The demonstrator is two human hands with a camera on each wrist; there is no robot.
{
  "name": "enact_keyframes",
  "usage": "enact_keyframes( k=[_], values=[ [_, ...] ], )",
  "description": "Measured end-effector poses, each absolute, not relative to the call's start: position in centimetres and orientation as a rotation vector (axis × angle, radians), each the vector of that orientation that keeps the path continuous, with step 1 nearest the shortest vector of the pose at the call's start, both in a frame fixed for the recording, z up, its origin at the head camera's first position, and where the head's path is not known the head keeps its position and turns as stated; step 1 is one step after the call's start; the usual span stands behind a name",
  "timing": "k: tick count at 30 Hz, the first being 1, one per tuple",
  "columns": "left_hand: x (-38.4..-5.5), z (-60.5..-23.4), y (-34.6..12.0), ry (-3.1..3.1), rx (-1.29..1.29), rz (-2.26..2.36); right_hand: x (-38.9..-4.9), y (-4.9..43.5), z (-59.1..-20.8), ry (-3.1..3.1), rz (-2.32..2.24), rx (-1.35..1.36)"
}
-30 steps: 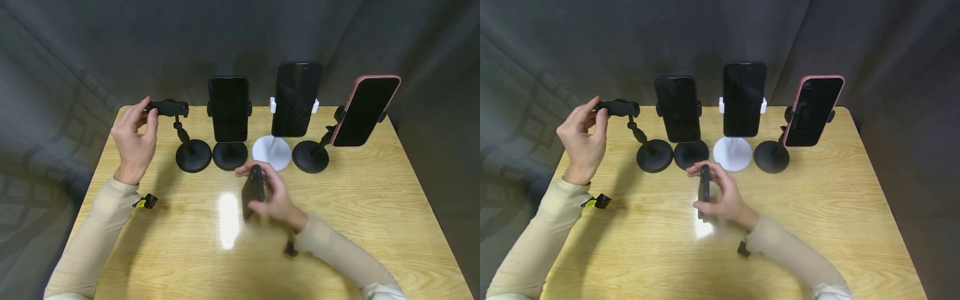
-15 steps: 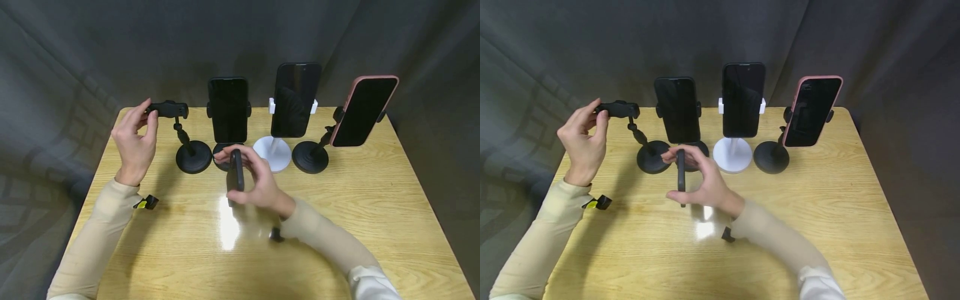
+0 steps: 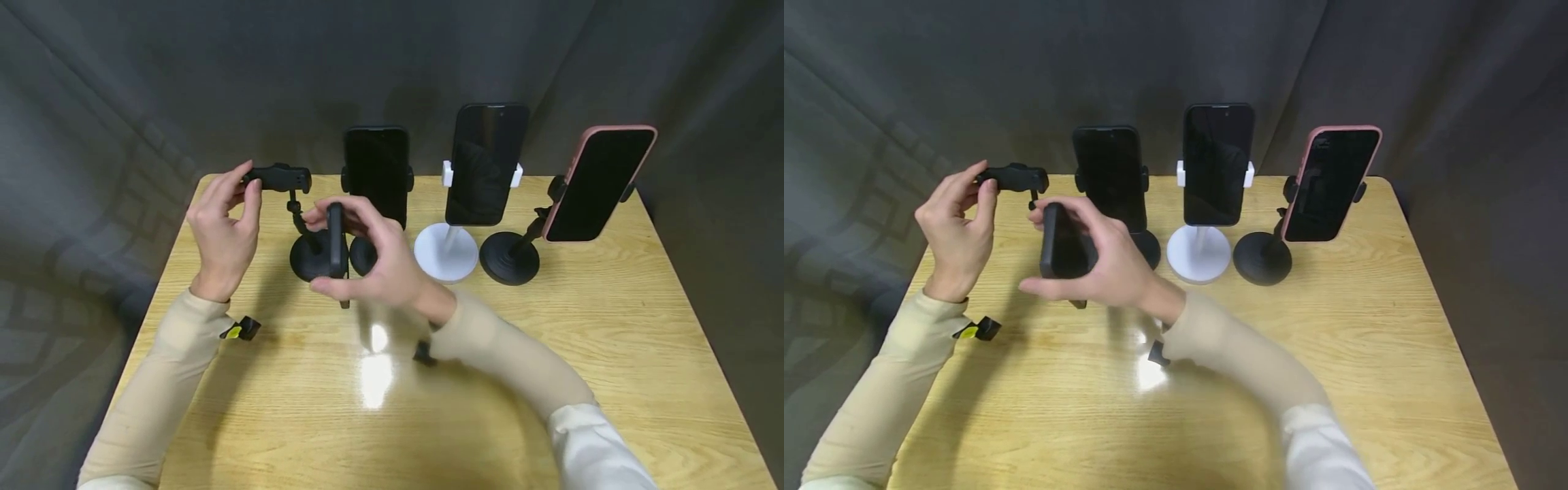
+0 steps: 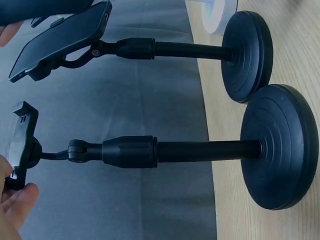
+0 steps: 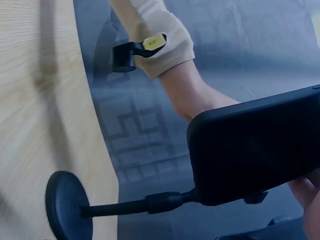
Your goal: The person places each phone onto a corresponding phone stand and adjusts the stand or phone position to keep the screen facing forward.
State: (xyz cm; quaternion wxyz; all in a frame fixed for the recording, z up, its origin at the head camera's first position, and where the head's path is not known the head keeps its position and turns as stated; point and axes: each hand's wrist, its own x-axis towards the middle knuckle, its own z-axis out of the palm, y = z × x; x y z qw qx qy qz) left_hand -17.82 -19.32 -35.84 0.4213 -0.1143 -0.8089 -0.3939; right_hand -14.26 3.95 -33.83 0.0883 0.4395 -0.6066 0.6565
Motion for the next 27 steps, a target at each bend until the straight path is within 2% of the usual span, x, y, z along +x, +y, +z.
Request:
enact_keyframes(
  k=[13,27],
  values=[
    [-17.7,-36.0,-19.2,-2.003,-0.298,-0.991,-16.7,1.2,-30.7,-1.897,2.033,1.209],
    [-17.5,-36.1,-19.2,-1.996,-0.309,-0.965,-18.9,-0.6,-30.4,-1.948,2.032,1.143]
  ],
)
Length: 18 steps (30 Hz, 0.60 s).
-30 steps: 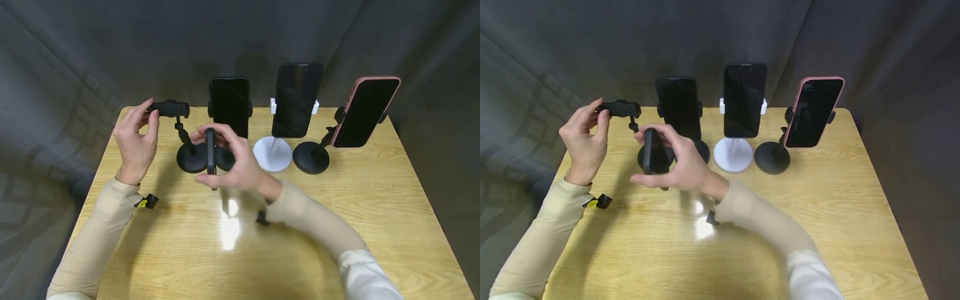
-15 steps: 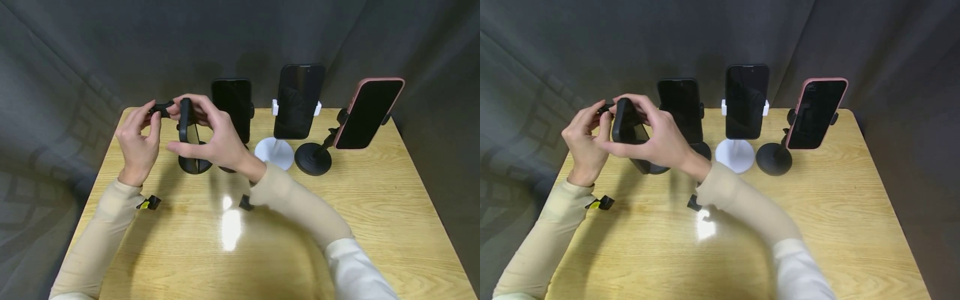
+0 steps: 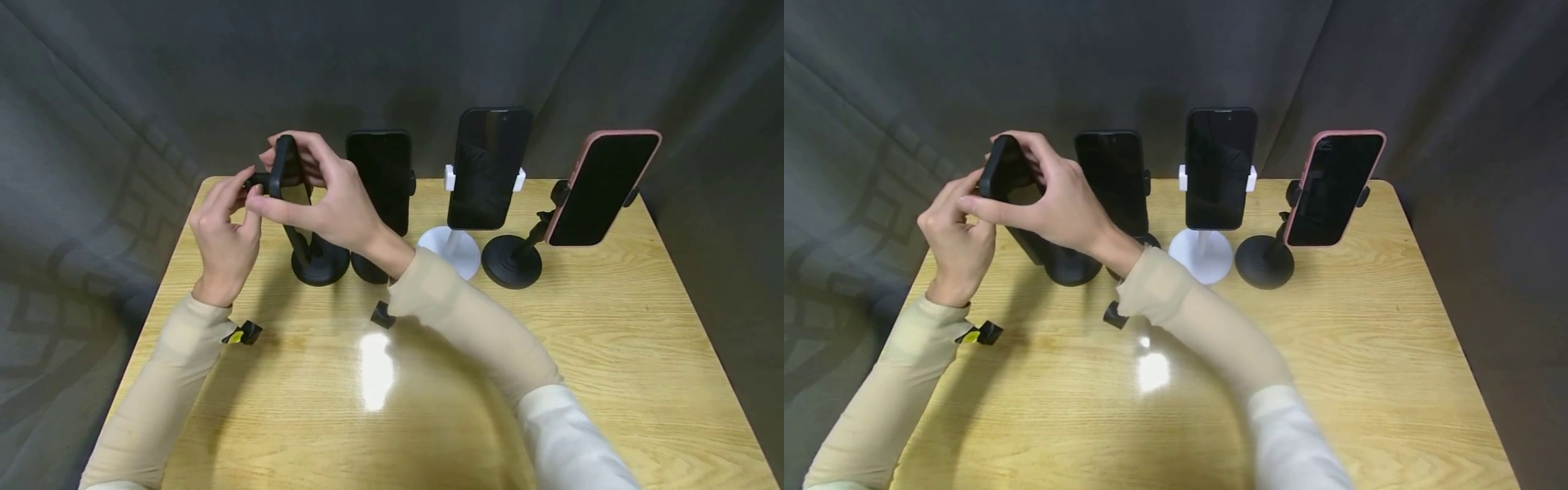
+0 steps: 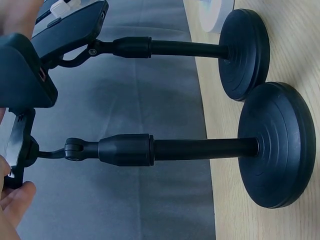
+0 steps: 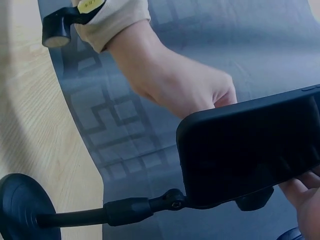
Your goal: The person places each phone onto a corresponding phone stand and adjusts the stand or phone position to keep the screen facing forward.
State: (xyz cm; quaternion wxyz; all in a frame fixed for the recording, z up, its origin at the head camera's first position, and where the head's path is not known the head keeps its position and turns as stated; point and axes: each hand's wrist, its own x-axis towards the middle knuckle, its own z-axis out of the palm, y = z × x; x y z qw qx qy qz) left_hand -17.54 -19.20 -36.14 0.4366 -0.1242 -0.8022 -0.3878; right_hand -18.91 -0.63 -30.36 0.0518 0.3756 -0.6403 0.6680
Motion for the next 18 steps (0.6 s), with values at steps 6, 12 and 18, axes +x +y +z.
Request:
enact_keyframes(
  k=[6,12,18],
  values=[
    [-17.4,-36.2,-19.4,-1.995,-0.302,-0.919,-19.2,-1.2,-30.4,-1.944,2.056,1.130],
    [-17.5,-36.3,-19.5,-1.989,-0.301,-0.894,-19.4,-1.7,-30.3,-1.954,2.052,1.140],
    [-17.5,-36.6,-19.3,-1.986,-0.311,-0.884,-19.7,-1.8,-30.6,-2.008,2.014,1.099]
  ],
)
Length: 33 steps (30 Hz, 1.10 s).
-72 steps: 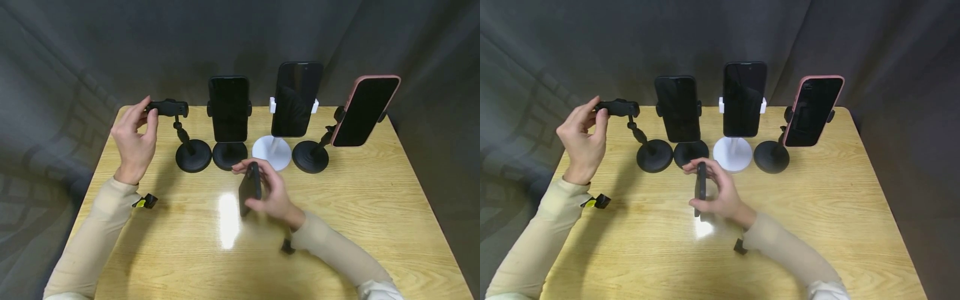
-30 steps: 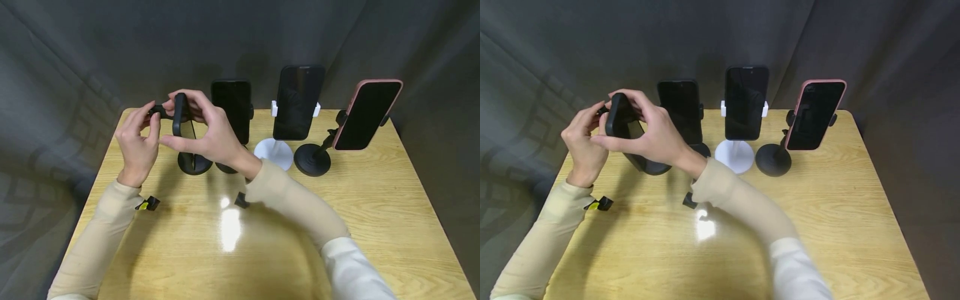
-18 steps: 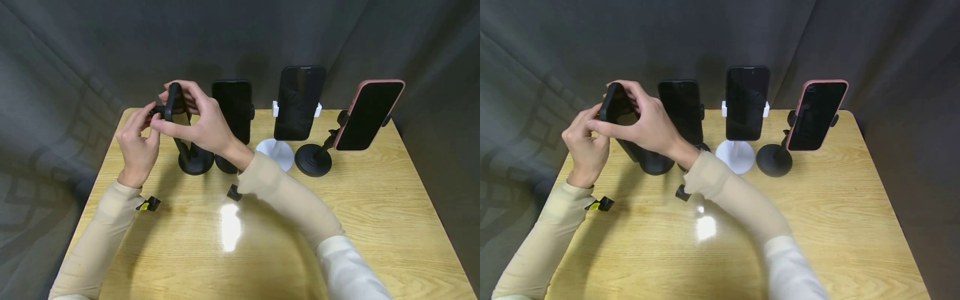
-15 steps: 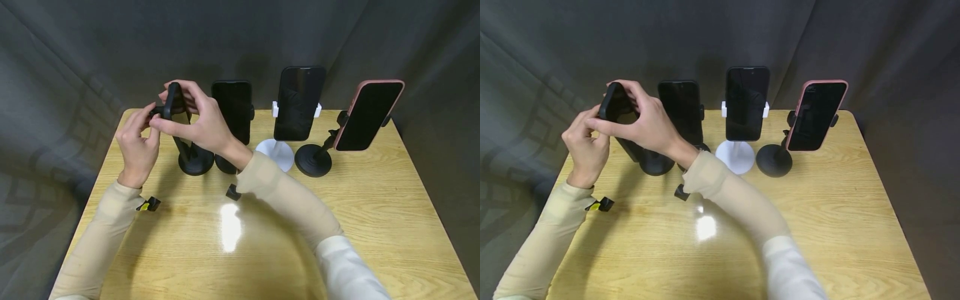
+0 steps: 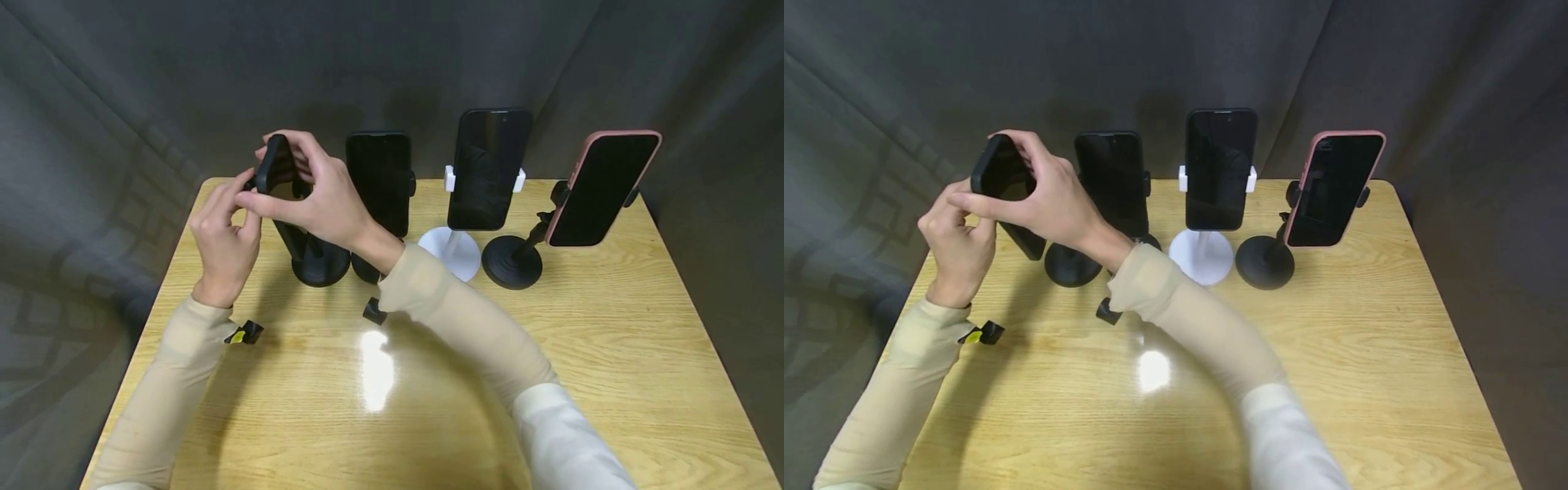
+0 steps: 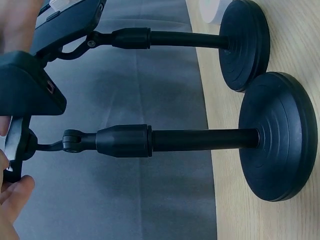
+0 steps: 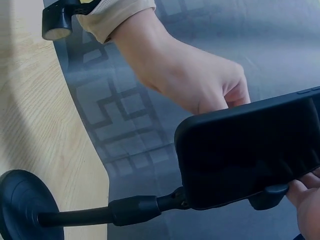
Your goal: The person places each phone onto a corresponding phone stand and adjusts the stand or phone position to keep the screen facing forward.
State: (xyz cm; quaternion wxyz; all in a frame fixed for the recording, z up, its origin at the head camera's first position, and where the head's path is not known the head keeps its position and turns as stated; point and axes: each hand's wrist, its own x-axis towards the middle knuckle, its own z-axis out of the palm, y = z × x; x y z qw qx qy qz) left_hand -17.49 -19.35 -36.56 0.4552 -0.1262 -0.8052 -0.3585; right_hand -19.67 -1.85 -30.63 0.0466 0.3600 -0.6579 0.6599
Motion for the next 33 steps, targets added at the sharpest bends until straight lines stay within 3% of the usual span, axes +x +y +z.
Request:
enact_keyframes(
  k=[13,33],
  values=[
    [-17.7,-36.7,-19.3,-1.959,-0.313,-0.904,-20.0,-2.5,-31.5,-2.003,1.844,1.019],
    [-18.0,-36.9,-18.7,-1.939,-0.295,-0.893,-20.3,-6.1,-32.4,-1.895,1.810,0.563]
  ],
)
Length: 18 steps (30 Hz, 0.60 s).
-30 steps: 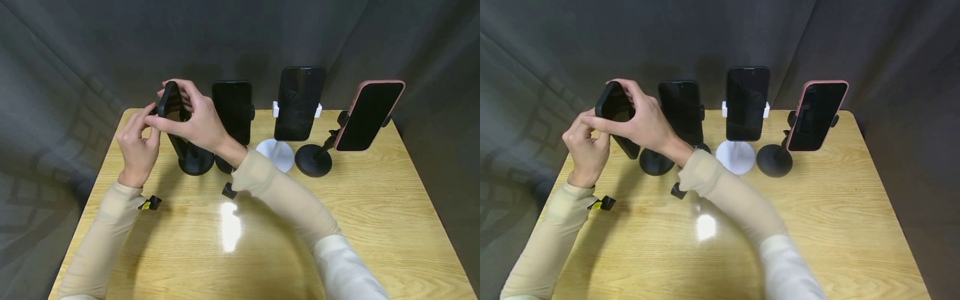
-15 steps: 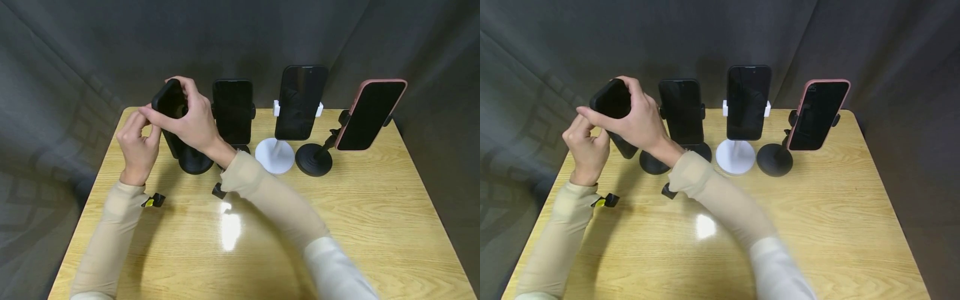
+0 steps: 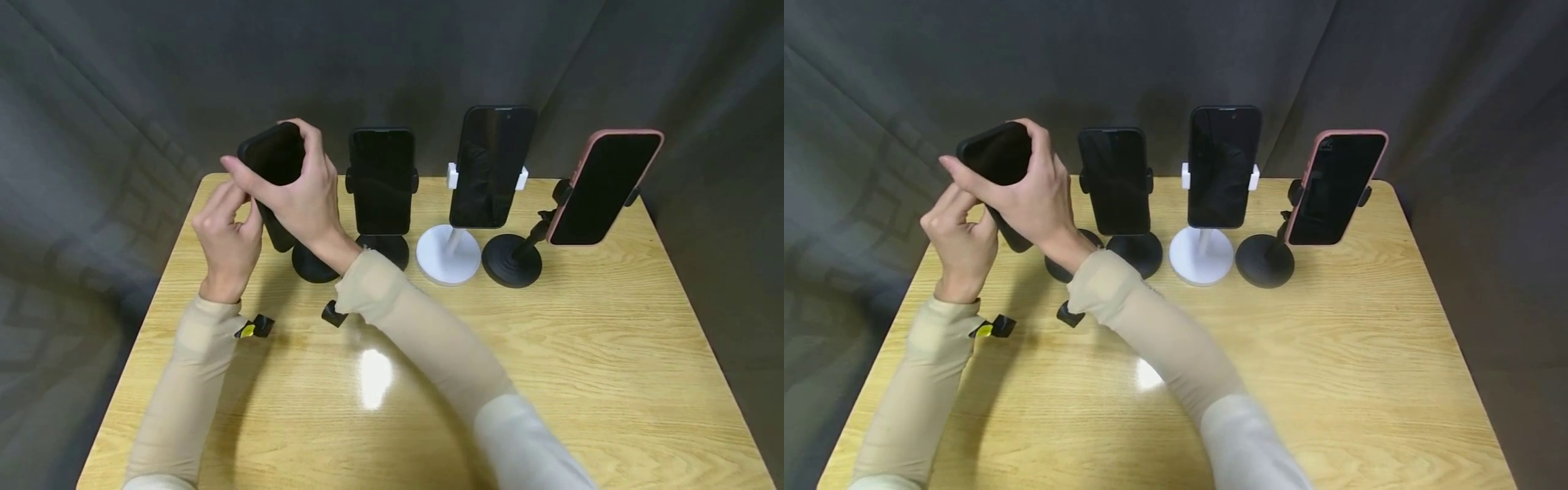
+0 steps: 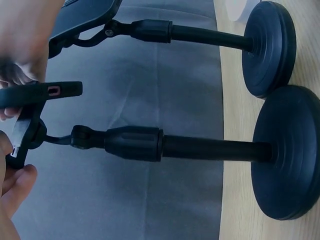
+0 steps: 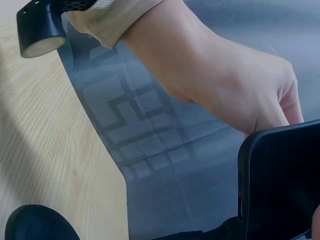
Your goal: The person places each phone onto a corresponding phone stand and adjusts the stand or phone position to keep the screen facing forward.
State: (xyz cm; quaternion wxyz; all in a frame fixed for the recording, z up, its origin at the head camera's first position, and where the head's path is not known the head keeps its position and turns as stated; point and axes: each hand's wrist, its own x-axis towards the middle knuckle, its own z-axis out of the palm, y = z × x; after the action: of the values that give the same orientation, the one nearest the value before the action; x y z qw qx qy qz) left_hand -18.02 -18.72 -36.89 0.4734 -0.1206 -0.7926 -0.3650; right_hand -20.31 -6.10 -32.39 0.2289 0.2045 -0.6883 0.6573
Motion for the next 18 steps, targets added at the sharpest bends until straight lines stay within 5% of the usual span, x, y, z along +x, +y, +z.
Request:
enact_keyframes(
  k=[18],
  values=[
    [-17.7,-37.0,-18.5,-1.929,-0.311,-0.869,-20.8,-7.7,-32.6,-2.002,1.563,0.339]
  ],
)
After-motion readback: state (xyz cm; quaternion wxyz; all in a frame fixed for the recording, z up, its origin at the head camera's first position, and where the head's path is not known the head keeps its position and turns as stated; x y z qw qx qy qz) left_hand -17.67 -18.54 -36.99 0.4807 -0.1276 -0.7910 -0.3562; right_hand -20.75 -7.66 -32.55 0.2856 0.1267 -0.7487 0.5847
